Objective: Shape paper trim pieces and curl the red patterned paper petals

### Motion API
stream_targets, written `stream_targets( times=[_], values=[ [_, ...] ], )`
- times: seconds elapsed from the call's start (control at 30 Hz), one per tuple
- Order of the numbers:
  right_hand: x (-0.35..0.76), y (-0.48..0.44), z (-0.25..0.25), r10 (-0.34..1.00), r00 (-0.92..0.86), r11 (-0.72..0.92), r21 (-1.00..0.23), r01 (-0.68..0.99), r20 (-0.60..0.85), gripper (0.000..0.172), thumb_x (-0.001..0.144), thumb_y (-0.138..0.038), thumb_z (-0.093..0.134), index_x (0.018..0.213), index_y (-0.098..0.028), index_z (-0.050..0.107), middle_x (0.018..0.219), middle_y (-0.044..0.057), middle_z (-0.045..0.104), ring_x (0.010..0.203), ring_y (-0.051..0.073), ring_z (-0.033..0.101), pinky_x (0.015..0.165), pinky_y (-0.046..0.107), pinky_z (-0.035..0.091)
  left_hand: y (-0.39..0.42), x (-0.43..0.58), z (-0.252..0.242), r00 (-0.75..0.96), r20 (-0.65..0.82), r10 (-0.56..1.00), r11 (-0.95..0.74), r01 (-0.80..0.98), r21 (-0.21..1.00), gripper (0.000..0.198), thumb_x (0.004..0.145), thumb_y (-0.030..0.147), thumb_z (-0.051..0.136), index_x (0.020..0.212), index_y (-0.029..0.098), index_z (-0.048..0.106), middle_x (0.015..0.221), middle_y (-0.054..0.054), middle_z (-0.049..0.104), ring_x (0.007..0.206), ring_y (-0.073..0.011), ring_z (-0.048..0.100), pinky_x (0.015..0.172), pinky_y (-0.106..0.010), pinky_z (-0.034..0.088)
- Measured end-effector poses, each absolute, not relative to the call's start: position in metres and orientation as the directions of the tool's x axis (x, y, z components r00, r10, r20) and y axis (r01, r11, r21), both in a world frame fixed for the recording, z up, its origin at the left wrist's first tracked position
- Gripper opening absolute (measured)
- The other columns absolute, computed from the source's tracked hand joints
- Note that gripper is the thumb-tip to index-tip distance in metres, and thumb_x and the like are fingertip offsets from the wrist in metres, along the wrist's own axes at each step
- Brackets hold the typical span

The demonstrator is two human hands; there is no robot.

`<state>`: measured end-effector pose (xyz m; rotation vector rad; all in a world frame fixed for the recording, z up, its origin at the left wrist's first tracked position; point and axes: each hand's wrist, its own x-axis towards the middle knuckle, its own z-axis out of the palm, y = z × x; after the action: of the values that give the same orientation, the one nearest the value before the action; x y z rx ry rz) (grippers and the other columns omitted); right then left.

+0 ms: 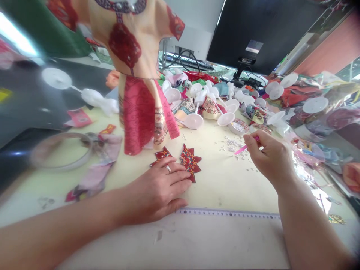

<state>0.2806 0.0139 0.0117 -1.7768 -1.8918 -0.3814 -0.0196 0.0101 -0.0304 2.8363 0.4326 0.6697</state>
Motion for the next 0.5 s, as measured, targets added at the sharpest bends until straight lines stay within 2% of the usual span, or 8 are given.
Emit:
stream_targets(
  times=[0.3,0.5],
  values=[
    [0.2799,0.0137,0.012,0.838,-0.008,0.138,-0.198,0.97,0.546,0.026,0.086,-0.034,0.05,0.064,-0.021,0.051,0.048,-0.004,0.044,0.042,0.011,0.037,0.047,0.026,0.028,0.0097,-0.0188,-0.0254,0.835,0.426,0.347,-0.93,0.248,0.27,0.024,0.09,0.023,0.05,0.109,0.013,0.059,0.104,-0.008,0.067,0.101,-0.0222,0.055,0.098,-0.041,0.035],
    [0.2792,0.0102,0.0165,0.86,0.088,0.114,-0.358,0.927,0.502,0.025,0.085,-0.035,0.053,0.064,-0.021,0.054,0.048,-0.003,0.049,0.043,0.011,0.042,0.047,0.026,0.032,0.01,-0.0189,-0.0242,0.832,0.441,0.337,-0.933,0.233,0.272,0.022,0.09,0.023,0.049,0.106,0.011,0.059,0.099,-0.007,0.068,0.098,-0.0205,0.055,0.098,-0.04,0.035]
  ],
)
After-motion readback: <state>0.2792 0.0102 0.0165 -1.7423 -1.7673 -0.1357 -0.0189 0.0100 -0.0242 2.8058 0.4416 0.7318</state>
